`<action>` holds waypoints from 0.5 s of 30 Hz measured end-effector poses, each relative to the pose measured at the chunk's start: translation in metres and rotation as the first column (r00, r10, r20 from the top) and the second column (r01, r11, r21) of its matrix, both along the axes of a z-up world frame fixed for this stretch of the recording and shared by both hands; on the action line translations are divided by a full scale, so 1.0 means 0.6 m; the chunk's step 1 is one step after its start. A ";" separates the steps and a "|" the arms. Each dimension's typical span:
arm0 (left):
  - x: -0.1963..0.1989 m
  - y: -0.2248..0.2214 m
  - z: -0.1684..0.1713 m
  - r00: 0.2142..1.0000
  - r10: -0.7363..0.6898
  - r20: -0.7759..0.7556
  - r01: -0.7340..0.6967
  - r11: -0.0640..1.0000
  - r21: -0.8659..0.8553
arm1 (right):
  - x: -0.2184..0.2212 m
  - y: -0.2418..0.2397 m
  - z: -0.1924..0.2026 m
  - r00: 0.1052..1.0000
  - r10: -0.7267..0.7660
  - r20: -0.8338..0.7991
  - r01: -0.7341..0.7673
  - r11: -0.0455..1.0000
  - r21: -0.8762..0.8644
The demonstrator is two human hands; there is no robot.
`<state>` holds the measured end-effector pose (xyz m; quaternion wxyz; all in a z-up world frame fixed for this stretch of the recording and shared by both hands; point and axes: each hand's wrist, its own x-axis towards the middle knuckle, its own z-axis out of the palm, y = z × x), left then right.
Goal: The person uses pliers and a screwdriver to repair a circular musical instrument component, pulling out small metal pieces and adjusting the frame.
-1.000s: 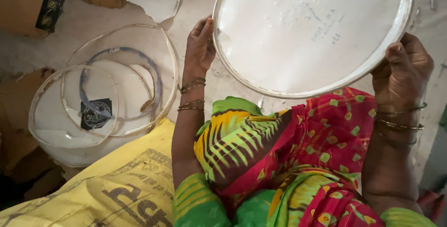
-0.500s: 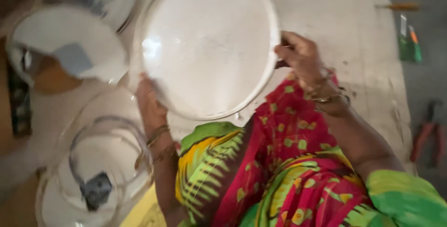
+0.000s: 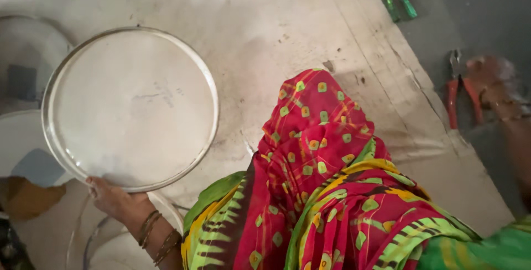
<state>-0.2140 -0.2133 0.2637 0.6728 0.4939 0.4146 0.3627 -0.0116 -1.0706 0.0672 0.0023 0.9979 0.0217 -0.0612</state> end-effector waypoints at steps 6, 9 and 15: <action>0.005 0.009 -0.013 0.999 0.041 -0.006 -0.040 0.998 0.048 | -0.167 0.053 -0.035 0.918 -0.347 0.192 0.368 0.926 -0.084; -0.008 0.012 -0.010 0.998 0.067 0.008 -0.067 0.996 0.051 | -0.161 0.096 -0.038 0.874 -0.118 0.472 0.280 0.915 -0.290; -0.049 0.077 -0.073 0.993 0.115 0.004 -0.116 0.993 0.017 | -0.084 0.118 -0.022 0.922 -0.094 0.375 0.138 0.986 -0.093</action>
